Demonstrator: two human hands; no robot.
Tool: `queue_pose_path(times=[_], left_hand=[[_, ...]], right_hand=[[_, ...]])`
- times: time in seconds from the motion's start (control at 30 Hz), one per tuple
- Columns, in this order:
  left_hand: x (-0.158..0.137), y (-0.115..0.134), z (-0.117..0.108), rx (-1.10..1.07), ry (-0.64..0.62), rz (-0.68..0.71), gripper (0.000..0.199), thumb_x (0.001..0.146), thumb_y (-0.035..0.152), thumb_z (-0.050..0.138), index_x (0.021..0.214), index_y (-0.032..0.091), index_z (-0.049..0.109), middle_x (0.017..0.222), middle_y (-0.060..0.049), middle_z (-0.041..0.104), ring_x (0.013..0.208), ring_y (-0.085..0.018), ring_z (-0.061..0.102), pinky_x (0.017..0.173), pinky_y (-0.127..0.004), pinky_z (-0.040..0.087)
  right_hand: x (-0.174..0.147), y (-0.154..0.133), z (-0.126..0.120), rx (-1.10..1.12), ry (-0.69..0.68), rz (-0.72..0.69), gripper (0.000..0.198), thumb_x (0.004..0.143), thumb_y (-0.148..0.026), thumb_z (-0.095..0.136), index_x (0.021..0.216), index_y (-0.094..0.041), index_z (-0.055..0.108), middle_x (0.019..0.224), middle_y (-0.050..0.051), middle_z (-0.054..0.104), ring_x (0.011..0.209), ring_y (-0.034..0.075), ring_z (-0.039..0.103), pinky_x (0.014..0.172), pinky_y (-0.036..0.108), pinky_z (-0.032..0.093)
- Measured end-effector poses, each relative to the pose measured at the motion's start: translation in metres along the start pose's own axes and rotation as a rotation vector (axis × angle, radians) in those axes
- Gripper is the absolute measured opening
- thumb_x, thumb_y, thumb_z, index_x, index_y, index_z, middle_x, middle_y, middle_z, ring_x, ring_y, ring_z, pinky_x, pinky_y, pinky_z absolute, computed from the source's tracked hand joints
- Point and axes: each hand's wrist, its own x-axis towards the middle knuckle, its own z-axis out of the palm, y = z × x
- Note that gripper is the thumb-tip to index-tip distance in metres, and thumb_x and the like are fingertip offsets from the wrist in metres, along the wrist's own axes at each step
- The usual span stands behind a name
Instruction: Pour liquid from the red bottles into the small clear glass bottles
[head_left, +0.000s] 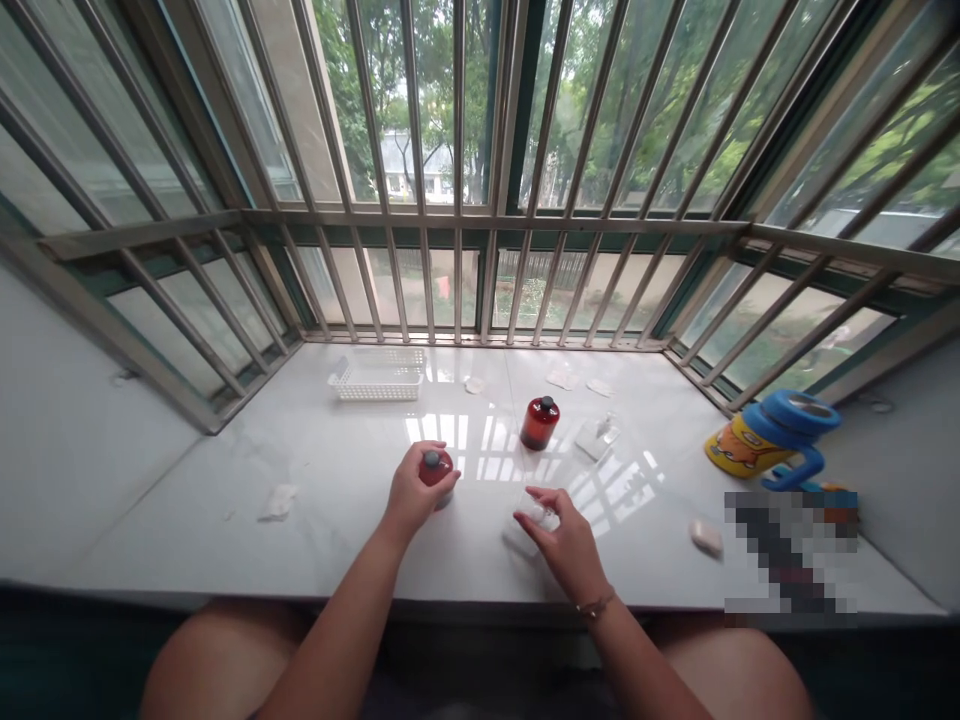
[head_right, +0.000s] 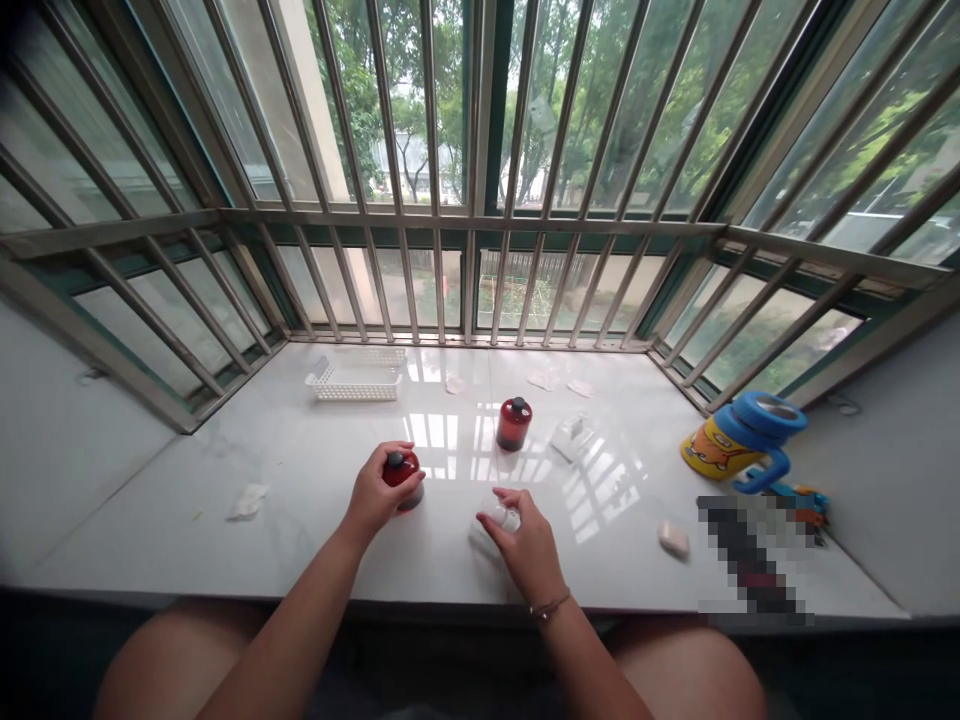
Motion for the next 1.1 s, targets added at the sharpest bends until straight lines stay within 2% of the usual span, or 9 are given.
queue_pose_path(times=[0.1,0.2,0.47,0.6,0.8,0.87,1.0,1.1], left_hand=[[0.002,0.001,0.006,-0.016,-0.009,-0.01,0.034,0.083,0.035,0.084,0.111,0.025,0.067,0.131,-0.01,0.073,0.124,-0.03,0.07,0.107,-0.05,0.056],[0.001,0.001,0.011,-0.043,0.006,-0.033,0.037,0.082,0.034,0.085,0.113,0.026,0.067,0.133,-0.009,0.073,0.126,-0.031,0.069,0.108,-0.05,0.055],[0.001,0.0,0.012,-0.056,0.005,-0.025,0.035,0.082,0.035,0.085,0.107,0.025,0.063,0.134,-0.01,0.072,0.126,-0.03,0.069,0.109,-0.05,0.054],[0.002,-0.001,0.012,-0.039,0.006,-0.024,0.036,0.082,0.034,0.086,0.11,0.026,0.063,0.134,-0.009,0.072,0.125,-0.029,0.069,0.109,-0.049,0.054],[0.002,-0.002,0.012,-0.039,0.013,-0.02,0.038,0.082,0.034,0.085,0.113,0.026,0.065,0.133,-0.009,0.072,0.125,-0.029,0.07,0.11,-0.049,0.053],[0.001,-0.002,0.012,-0.047,0.013,-0.027,0.038,0.082,0.034,0.086,0.113,0.026,0.065,0.133,-0.009,0.073,0.124,-0.029,0.07,0.109,-0.048,0.054],[0.002,-0.001,0.011,-0.033,-0.01,-0.012,0.044,0.083,0.035,0.085,0.123,0.028,0.068,0.133,-0.009,0.072,0.124,-0.029,0.07,0.11,-0.047,0.054],[0.003,0.0,0.01,-0.022,-0.029,0.032,0.034,0.085,0.034,0.084,0.115,0.027,0.07,0.133,-0.008,0.071,0.128,-0.029,0.067,0.114,-0.047,0.051]], right_hand=[[0.004,0.007,-0.026,-0.063,-0.021,0.039,0.037,0.085,-0.054,0.083,0.09,-0.029,0.056,0.126,0.007,0.079,0.114,0.034,0.076,0.101,0.057,0.059],[0.01,0.012,-0.036,-0.053,-0.008,0.085,0.037,0.082,-0.055,0.085,0.087,-0.028,0.059,0.125,0.007,0.08,0.113,0.035,0.076,0.102,0.058,0.058],[0.012,0.022,-0.004,0.19,0.103,0.082,0.039,0.086,-0.061,0.081,0.093,-0.025,0.068,0.13,0.013,0.078,0.123,0.035,0.073,0.111,0.06,0.054],[0.007,0.023,0.0,0.154,0.112,0.04,0.036,0.094,-0.059,0.073,0.106,-0.025,0.071,0.135,0.013,0.075,0.126,0.035,0.071,0.112,0.059,0.054],[0.002,0.027,0.008,-0.002,0.123,-0.149,0.032,0.106,-0.05,0.053,0.123,-0.027,0.067,0.137,0.014,0.069,0.132,0.033,0.063,0.115,0.06,0.051],[0.002,0.029,0.011,0.006,0.131,-0.134,0.035,0.104,-0.052,0.057,0.128,-0.027,0.063,0.137,0.014,0.068,0.13,0.033,0.064,0.113,0.062,0.053],[0.002,0.034,0.014,0.011,0.148,-0.064,0.054,0.094,-0.058,0.073,0.136,-0.027,0.057,0.133,0.012,0.067,0.12,0.032,0.066,0.108,0.065,0.055],[0.003,0.035,0.013,0.007,0.148,-0.06,0.053,0.094,-0.058,0.073,0.135,-0.028,0.059,0.127,0.011,0.068,0.114,0.03,0.067,0.107,0.065,0.056]])
